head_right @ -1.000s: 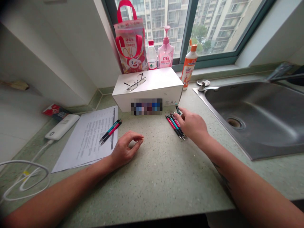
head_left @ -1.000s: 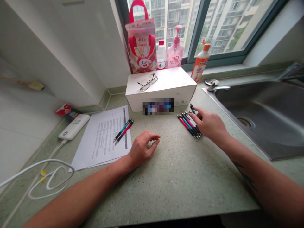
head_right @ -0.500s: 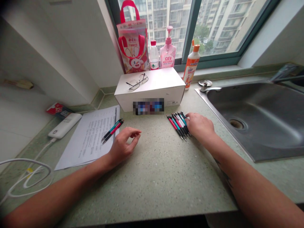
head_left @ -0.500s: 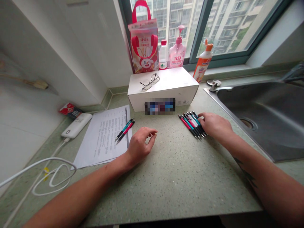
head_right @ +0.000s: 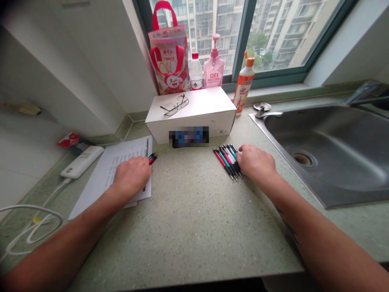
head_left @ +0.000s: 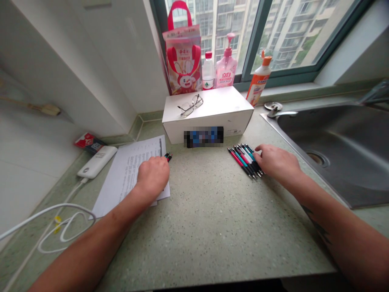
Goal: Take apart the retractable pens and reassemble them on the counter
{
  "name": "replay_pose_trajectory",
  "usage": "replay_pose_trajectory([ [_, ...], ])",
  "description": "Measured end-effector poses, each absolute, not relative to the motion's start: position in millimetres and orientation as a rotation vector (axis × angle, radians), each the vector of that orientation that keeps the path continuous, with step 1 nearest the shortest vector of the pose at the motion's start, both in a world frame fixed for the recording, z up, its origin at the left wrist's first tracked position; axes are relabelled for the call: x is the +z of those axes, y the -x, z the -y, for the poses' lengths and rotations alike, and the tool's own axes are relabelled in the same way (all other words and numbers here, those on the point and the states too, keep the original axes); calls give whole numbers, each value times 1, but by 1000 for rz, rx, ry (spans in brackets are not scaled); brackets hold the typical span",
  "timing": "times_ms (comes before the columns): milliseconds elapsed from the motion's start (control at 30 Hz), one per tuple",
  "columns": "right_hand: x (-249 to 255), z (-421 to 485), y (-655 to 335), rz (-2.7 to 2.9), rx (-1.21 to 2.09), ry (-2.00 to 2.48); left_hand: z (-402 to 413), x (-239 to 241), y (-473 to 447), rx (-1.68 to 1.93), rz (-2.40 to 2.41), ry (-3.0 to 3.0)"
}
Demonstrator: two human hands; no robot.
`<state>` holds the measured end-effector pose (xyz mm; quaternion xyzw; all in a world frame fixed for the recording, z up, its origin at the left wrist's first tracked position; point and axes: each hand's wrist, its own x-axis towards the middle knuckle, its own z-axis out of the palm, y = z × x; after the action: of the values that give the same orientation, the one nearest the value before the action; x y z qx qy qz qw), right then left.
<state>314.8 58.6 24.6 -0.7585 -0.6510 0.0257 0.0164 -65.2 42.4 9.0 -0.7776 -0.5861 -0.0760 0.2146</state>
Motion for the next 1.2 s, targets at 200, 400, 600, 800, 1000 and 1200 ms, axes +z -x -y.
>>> replay_pose_trajectory([
  [200, 26, -53, -306, 2013, -28, 2180, -46, 6, 65, -69, 1667, 2121],
  [400, 24, -37, -281, 2061, -12, 1565, -36, 22, 40, 151, 1751, 2227],
  [600, 12, -11, -245, 2298, 260, 1030, -5, 13, 1, -325, 1232, 2542],
  [800, 5, -8, -235, 2367, 666, 1087, 8, 4, -12, -770, 1023, 2764],
  [1000, 10, -22, -251, 2080, 1054, 1225, -5, -2, 2, -1294, 1256, 2732],
  [1200, 6, -22, -253, 2032, 1013, 1173, -6, -2, 3, -1289, 1480, 2831],
])
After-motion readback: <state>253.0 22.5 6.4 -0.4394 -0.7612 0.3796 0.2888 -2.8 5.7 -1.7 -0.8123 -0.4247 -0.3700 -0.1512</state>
